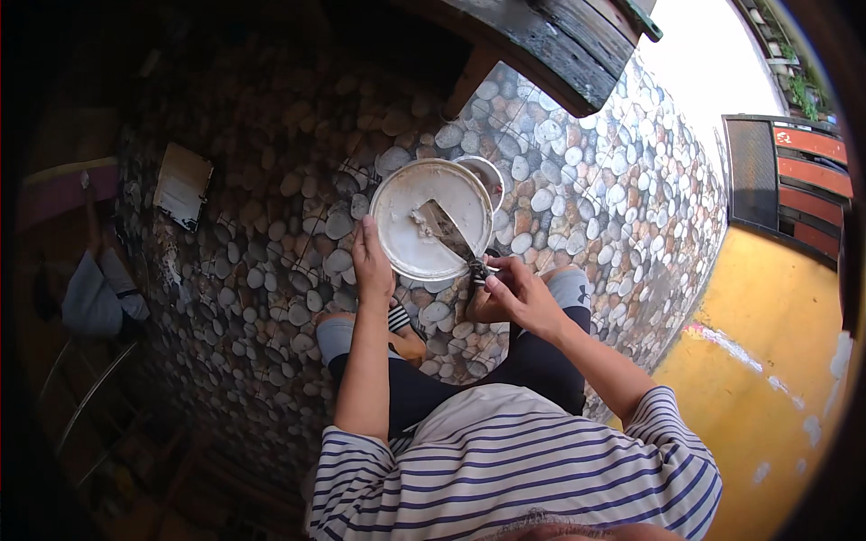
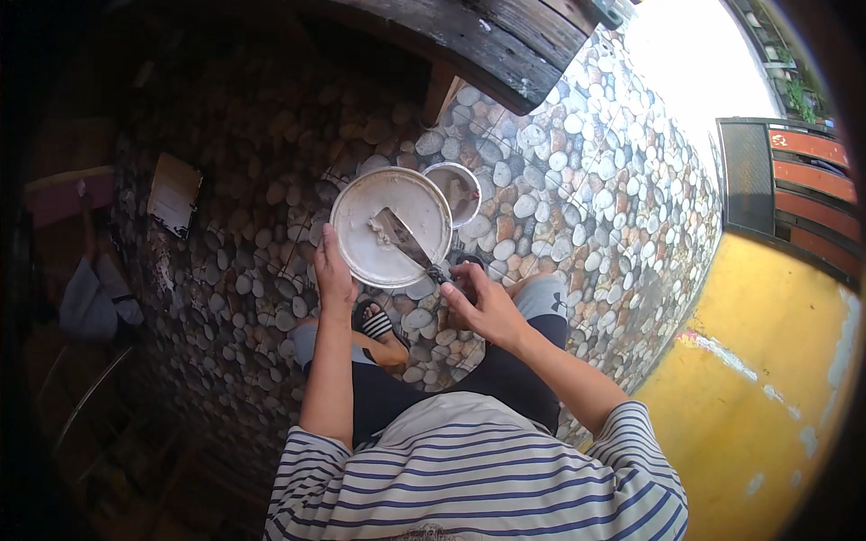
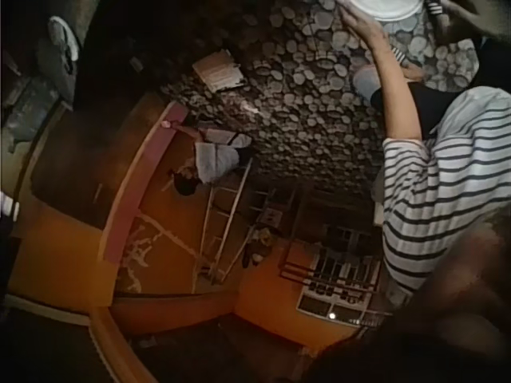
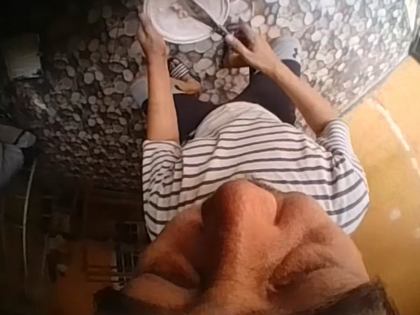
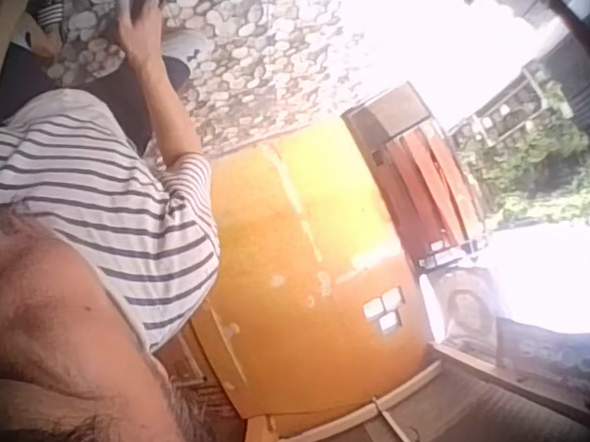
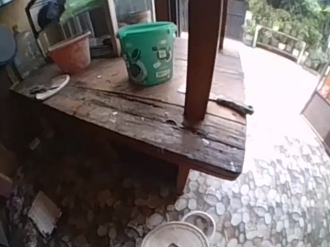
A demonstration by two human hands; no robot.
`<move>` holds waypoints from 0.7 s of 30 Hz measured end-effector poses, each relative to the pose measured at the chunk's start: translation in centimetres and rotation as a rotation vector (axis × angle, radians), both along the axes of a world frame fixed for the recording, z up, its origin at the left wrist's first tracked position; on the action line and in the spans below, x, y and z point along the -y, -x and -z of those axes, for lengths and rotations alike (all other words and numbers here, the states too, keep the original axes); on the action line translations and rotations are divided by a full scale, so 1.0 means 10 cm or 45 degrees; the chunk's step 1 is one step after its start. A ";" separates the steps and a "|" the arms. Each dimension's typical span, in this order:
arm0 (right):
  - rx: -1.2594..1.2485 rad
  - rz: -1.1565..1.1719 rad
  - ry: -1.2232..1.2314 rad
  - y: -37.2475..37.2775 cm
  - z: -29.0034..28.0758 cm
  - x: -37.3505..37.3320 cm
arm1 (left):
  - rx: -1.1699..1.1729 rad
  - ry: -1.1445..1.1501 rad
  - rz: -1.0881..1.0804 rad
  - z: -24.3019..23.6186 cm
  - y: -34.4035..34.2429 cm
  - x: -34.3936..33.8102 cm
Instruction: The person applies plaster along a crack in the wall using a putty knife while holding a plate of plaster. Afterwards, the person sits down and mixes the plaster on the plate using the putty knife and a paintbrush.
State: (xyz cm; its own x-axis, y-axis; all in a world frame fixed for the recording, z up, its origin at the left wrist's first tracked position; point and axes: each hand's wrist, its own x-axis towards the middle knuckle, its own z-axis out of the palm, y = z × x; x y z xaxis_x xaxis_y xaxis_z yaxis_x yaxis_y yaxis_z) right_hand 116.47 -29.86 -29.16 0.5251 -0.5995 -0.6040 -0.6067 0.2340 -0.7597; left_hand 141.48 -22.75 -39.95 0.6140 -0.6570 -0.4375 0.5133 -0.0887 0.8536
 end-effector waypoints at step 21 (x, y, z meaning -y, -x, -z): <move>-0.469 0.151 1.391 1.56 -4.24 -1.06 | 0.026 0.155 0.793 -3.93 1.65 0.34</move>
